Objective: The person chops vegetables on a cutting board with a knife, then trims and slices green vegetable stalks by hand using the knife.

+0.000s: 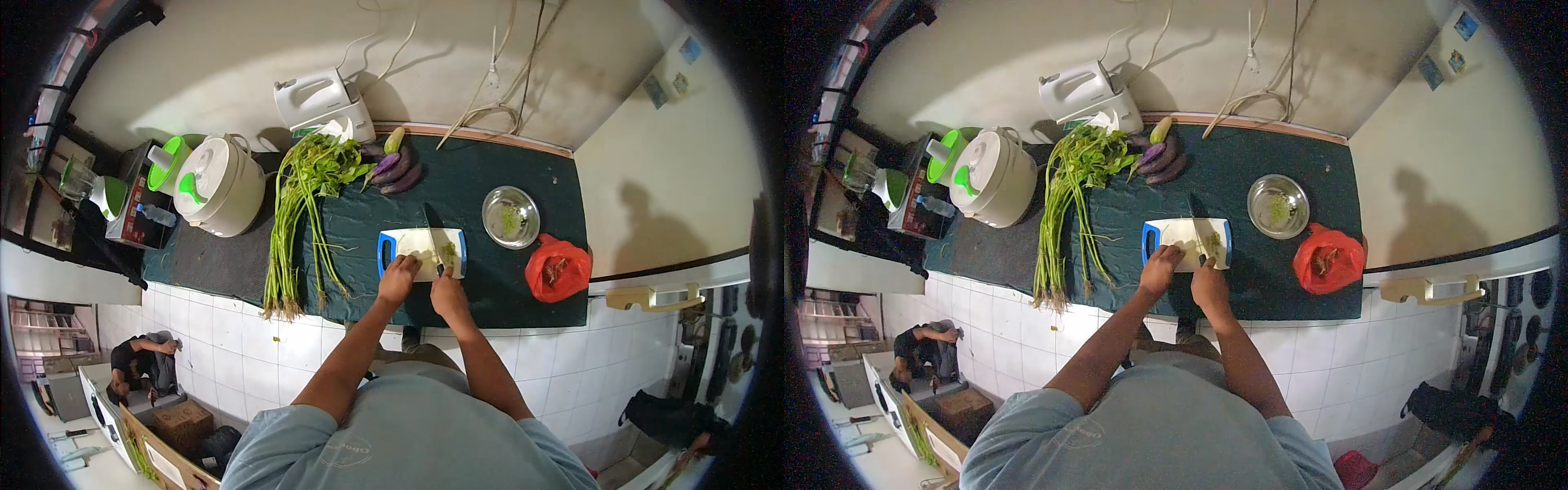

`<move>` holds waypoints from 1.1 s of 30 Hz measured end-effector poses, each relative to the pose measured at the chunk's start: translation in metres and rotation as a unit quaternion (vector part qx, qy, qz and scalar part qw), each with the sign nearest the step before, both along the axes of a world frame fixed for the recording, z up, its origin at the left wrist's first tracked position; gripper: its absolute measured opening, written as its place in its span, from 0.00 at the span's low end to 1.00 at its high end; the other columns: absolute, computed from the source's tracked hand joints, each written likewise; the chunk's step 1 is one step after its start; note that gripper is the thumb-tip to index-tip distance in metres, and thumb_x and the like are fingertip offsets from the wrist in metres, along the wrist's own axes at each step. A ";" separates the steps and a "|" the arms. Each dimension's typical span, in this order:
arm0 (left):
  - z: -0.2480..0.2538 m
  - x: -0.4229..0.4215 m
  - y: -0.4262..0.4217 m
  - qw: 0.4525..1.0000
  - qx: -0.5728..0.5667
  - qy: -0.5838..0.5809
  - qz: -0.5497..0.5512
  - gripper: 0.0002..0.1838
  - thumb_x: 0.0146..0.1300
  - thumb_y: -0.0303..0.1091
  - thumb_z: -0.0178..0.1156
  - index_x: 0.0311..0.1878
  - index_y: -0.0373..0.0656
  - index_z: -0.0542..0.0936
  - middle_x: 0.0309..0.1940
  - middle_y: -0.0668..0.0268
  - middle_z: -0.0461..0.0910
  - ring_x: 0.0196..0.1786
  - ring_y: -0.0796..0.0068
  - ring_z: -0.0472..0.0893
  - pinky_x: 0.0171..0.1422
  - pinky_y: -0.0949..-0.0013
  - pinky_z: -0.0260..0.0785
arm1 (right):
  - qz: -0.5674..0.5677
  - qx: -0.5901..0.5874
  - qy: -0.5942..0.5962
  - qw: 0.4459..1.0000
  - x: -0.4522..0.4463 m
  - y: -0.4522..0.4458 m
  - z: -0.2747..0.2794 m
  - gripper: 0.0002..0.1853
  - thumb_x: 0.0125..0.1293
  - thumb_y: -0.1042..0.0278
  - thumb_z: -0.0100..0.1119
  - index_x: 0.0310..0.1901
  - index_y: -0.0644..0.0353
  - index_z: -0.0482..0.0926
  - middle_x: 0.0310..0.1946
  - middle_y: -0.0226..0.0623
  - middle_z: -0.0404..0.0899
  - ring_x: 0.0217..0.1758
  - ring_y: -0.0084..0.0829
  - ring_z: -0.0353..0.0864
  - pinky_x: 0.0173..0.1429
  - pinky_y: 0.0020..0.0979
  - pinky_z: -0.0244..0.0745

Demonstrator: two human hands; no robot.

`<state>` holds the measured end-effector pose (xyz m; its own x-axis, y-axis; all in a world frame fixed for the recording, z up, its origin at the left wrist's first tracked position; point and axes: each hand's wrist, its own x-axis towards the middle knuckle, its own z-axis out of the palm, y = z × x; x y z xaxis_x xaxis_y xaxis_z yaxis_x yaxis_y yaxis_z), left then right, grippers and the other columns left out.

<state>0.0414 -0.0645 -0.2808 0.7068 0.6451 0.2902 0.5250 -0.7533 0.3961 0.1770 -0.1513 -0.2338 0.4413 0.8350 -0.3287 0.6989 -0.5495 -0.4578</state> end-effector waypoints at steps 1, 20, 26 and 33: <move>0.002 0.002 0.002 1.000 0.000 0.001 0.000 0.18 0.57 0.26 0.55 0.50 0.43 0.84 0.47 0.62 0.80 0.51 0.58 0.78 0.59 0.60 0.74 | -0.004 0.000 -0.001 1.000 0.000 0.001 0.000 0.21 0.74 0.63 0.48 0.56 0.75 0.62 0.33 0.62 0.83 0.39 0.60 0.85 0.42 0.54 0.82; -0.027 0.030 0.044 0.927 -0.322 -0.002 0.193 0.07 0.49 0.34 0.72 0.32 0.45 0.89 0.30 0.58 0.87 0.34 0.56 0.87 0.44 0.61 0.81 | -0.064 -0.023 0.117 0.991 -0.007 0.005 -0.020 0.21 0.76 0.60 0.44 0.57 0.74 0.64 0.41 0.67 0.82 0.47 0.60 0.84 0.52 0.54 0.79; -0.039 0.030 0.059 0.914 -0.355 0.048 0.192 0.13 0.42 0.41 0.78 0.31 0.48 0.90 0.29 0.63 0.88 0.32 0.66 0.88 0.41 0.64 0.80 | -0.014 0.005 0.039 0.999 0.003 0.015 -0.004 0.19 0.76 0.61 0.44 0.53 0.73 0.65 0.36 0.66 0.83 0.42 0.61 0.85 0.46 0.54 0.80; -0.020 0.028 0.048 0.918 -0.342 -0.008 0.201 0.06 0.45 0.33 0.74 0.29 0.48 0.90 0.26 0.61 0.87 0.31 0.65 0.88 0.42 0.65 0.81 | -0.049 0.015 0.102 0.993 -0.013 -0.004 -0.030 0.19 0.75 0.63 0.44 0.53 0.75 0.65 0.37 0.66 0.82 0.43 0.61 0.85 0.45 0.55 0.80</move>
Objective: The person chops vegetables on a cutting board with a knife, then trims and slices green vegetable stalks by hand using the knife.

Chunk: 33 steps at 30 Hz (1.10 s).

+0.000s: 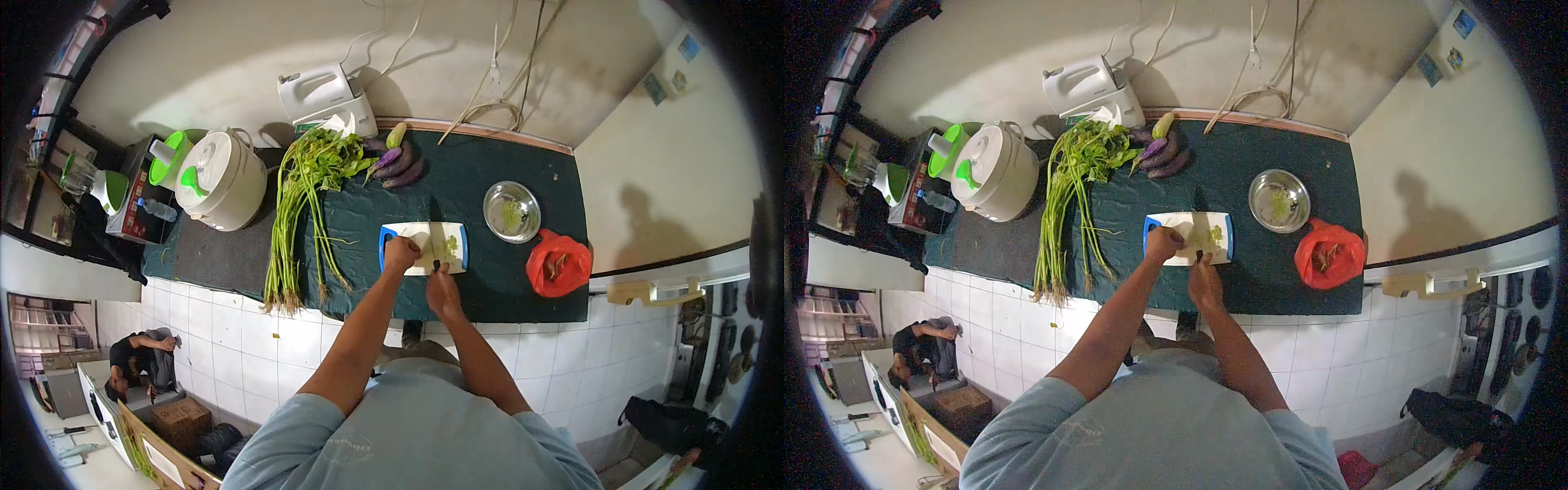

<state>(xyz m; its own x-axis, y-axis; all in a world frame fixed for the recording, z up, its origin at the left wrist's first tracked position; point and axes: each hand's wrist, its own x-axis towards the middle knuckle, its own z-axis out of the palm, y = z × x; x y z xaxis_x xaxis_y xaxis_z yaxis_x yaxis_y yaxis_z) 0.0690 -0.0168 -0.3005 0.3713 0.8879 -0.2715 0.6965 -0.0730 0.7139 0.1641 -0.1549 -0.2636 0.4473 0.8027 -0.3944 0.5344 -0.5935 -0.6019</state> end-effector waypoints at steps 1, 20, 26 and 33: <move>-0.002 0.001 0.001 1.000 0.003 0.001 -0.005 0.06 0.45 0.32 0.75 0.28 0.47 0.90 0.26 0.61 0.87 0.31 0.65 0.88 0.41 0.65 0.81 | -0.001 0.000 0.000 1.000 0.005 0.008 -0.008 0.19 0.75 0.63 0.44 0.53 0.75 0.65 0.37 0.66 0.82 0.43 0.61 0.85 0.45 0.55 0.80; -0.001 0.000 0.002 1.000 -0.021 0.006 0.008 0.10 0.44 0.38 0.78 0.29 0.46 0.89 0.27 0.59 0.87 0.32 0.63 0.87 0.43 0.62 0.80 | 0.020 0.009 -0.015 1.000 -0.003 0.004 0.017 0.19 0.77 0.63 0.42 0.54 0.77 0.63 0.37 0.69 0.81 0.44 0.64 0.83 0.48 0.55 0.79; -0.008 0.001 0.002 1.000 -0.003 0.006 -0.008 0.12 0.45 0.38 0.78 0.31 0.44 0.89 0.28 0.59 0.87 0.33 0.63 0.88 0.43 0.62 0.80 | -0.003 0.043 0.028 0.999 0.002 0.012 0.014 0.19 0.76 0.63 0.45 0.50 0.76 0.65 0.35 0.67 0.82 0.45 0.65 0.83 0.47 0.56 0.79; -0.005 0.000 0.003 0.999 -0.029 0.020 0.003 0.12 0.44 0.38 0.78 0.31 0.46 0.89 0.30 0.60 0.88 0.34 0.63 0.88 0.43 0.62 0.80 | -0.009 -0.010 0.001 1.000 -0.008 0.002 0.011 0.18 0.76 0.62 0.45 0.52 0.73 0.65 0.38 0.68 0.82 0.44 0.64 0.83 0.48 0.56 0.79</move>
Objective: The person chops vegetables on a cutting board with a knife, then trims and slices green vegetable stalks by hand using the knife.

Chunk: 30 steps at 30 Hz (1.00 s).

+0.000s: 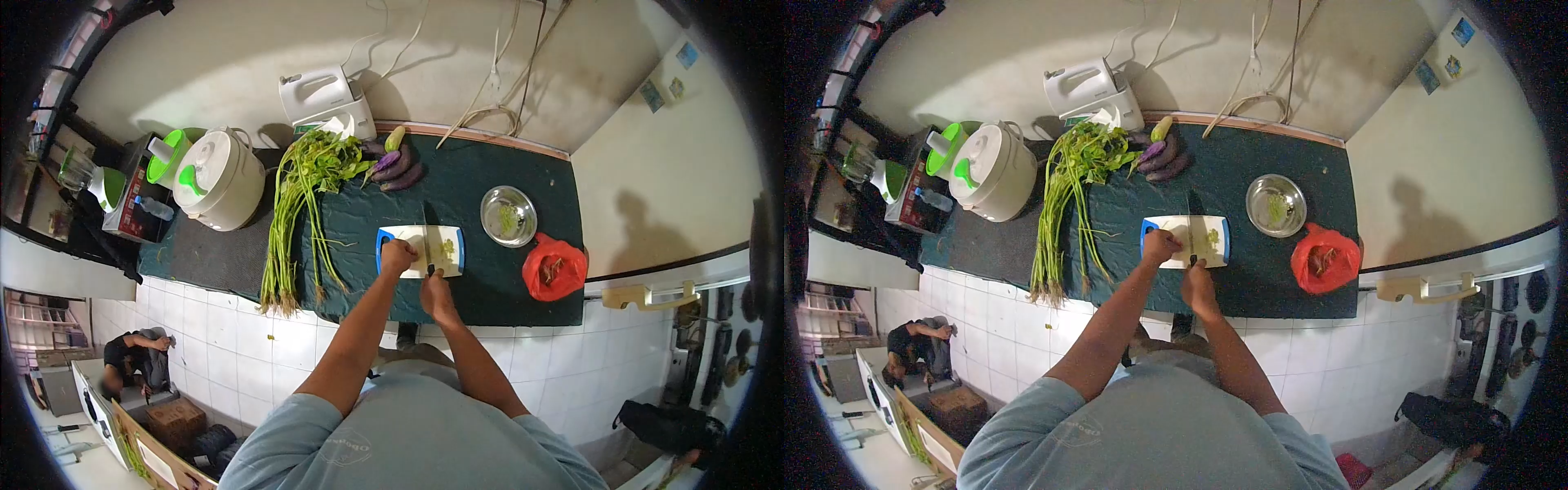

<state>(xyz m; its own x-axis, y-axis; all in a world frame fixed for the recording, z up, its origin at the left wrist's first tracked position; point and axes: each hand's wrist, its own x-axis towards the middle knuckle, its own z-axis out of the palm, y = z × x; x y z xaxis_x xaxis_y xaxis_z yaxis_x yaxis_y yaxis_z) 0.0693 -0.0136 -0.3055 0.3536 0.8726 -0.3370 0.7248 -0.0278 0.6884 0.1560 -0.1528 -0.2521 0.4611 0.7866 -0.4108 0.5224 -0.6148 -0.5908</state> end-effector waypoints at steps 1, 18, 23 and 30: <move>-0.002 0.000 0.000 1.000 -0.002 -0.001 0.000 0.12 0.44 0.38 0.78 0.31 0.46 0.89 0.30 0.60 0.88 0.34 0.63 0.88 0.43 0.62 0.80 | -0.012 -0.001 0.014 1.000 -0.003 -0.002 -0.003 0.18 0.76 0.62 0.46 0.52 0.73 0.65 0.38 0.68 0.81 0.43 0.64 0.83 0.48 0.55 0.79; 0.005 0.000 -0.005 1.000 0.017 0.000 0.013 0.11 0.45 0.38 0.78 0.30 0.45 0.88 0.29 0.58 0.87 0.35 0.62 0.88 0.45 0.62 0.80 | -0.083 0.000 0.070 0.994 0.012 0.021 -0.021 0.20 0.76 0.59 0.46 0.52 0.74 0.66 0.41 0.69 0.81 0.46 0.62 0.84 0.50 0.54 0.78; -0.002 0.000 -0.006 0.999 0.027 -0.013 0.023 0.12 0.47 0.42 0.76 0.30 0.45 0.88 0.29 0.58 0.87 0.34 0.61 0.87 0.43 0.61 0.79 | -0.017 -0.005 -0.023 1.000 -0.003 0.008 -0.017 0.21 0.76 0.59 0.46 0.53 0.75 0.65 0.35 0.67 0.82 0.42 0.65 0.84 0.45 0.53 0.80; 0.007 -0.001 -0.007 0.999 0.024 -0.013 0.039 0.11 0.45 0.38 0.77 0.30 0.46 0.88 0.29 0.58 0.87 0.33 0.60 0.88 0.43 0.60 0.80 | -0.103 -0.052 0.115 0.987 0.010 0.024 -0.014 0.24 0.77 0.57 0.44 0.58 0.75 0.67 0.45 0.68 0.81 0.49 0.60 0.83 0.48 0.53 0.78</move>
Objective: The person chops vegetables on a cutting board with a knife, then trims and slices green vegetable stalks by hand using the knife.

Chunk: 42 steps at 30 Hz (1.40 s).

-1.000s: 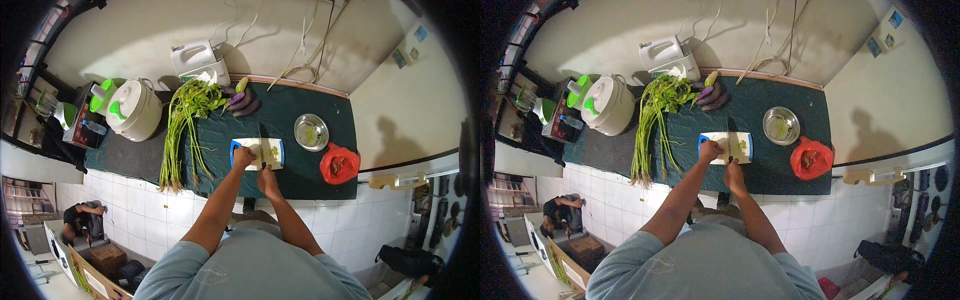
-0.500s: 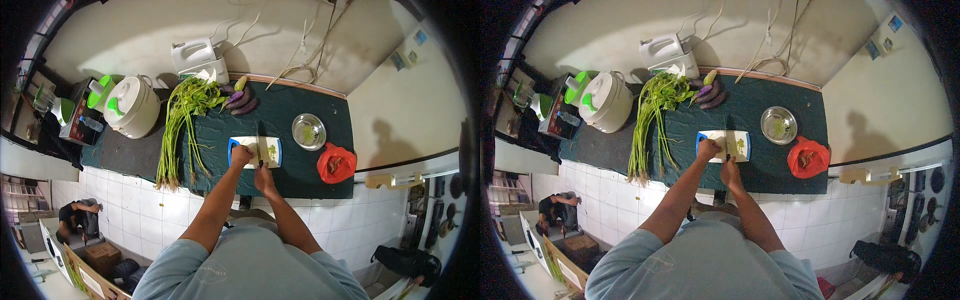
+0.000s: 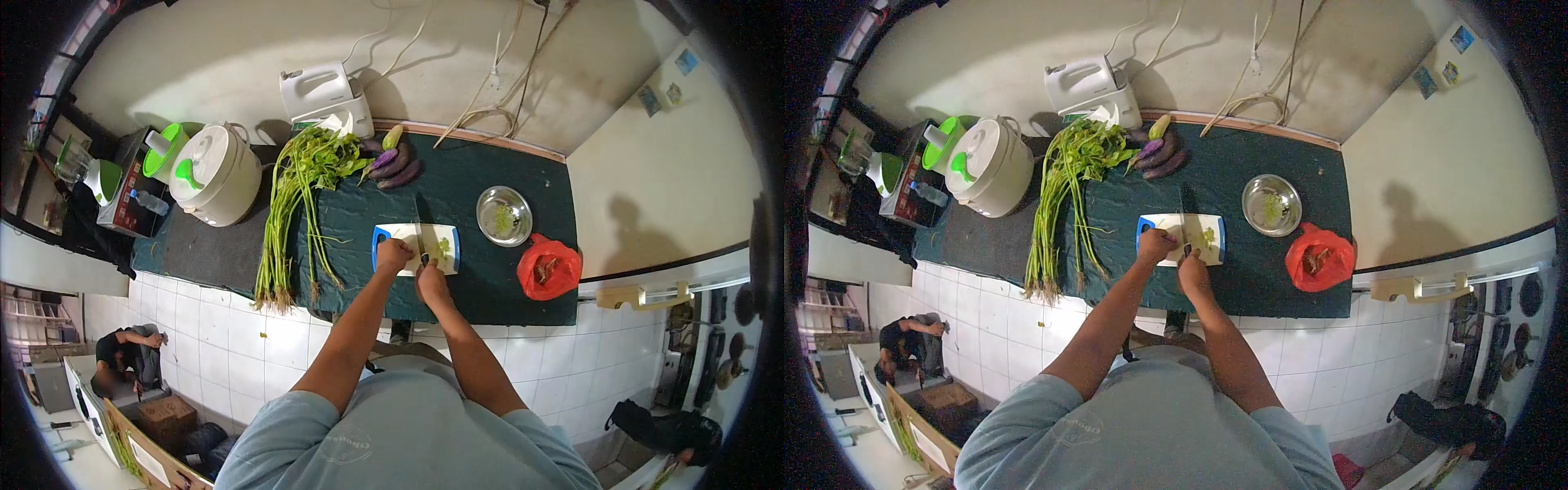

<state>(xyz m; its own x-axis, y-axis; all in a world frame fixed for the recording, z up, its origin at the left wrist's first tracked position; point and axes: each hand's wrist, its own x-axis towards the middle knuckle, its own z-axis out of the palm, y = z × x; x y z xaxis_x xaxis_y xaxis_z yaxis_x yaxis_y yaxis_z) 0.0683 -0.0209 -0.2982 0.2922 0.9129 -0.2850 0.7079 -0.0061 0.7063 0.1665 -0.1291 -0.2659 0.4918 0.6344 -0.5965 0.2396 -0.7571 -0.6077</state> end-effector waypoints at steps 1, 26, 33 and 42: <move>-0.001 -0.001 0.001 1.000 0.001 0.000 0.000 0.11 0.45 0.38 0.77 0.30 0.46 0.88 0.29 0.58 0.87 0.33 0.60 0.88 0.43 0.60 0.80 | 0.119 0.023 -0.121 0.985 -0.003 -0.001 0.011 0.25 0.78 0.56 0.42 0.58 0.75 0.67 0.44 0.67 0.81 0.49 0.60 0.83 0.48 0.52 0.78; 0.002 0.000 -0.010 0.999 0.026 -0.002 -0.022 0.08 0.54 0.34 0.68 0.37 0.45 0.88 0.34 0.52 0.86 0.39 0.51 0.86 0.48 0.54 0.79 | 0.130 0.046 -0.154 0.978 -0.019 -0.015 0.002 0.18 0.77 0.63 0.44 0.53 0.74 0.64 0.36 0.70 0.81 0.42 0.67 0.83 0.44 0.57 0.78; 0.000 -0.002 -0.003 0.998 -0.003 -0.019 -0.056 0.07 0.54 0.33 0.69 0.35 0.42 0.88 0.32 0.51 0.85 0.38 0.49 0.86 0.45 0.53 0.79 | -0.018 0.040 -0.016 0.999 -0.015 -0.009 0.011 0.22 0.78 0.59 0.39 0.55 0.75 0.66 0.36 0.71 0.81 0.45 0.65 0.82 0.47 0.55 0.78; 0.015 -0.002 -0.004 0.999 -0.003 0.011 -0.047 0.07 0.54 0.35 0.68 0.34 0.44 0.88 0.32 0.51 0.86 0.38 0.50 0.86 0.46 0.53 0.79 | 0.082 0.025 -0.078 0.993 -0.020 -0.011 0.012 0.24 0.78 0.56 0.36 0.56 0.74 0.67 0.42 0.72 0.80 0.51 0.65 0.81 0.54 0.56 0.76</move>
<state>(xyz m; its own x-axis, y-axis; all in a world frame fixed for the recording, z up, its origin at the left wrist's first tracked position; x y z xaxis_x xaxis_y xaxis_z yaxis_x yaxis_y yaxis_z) 0.0660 -0.0248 -0.2835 0.3698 0.8805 -0.2966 0.7194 -0.0693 0.6912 0.1464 -0.1396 -0.2537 0.4639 0.7406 -0.4861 0.4510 -0.6698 -0.5899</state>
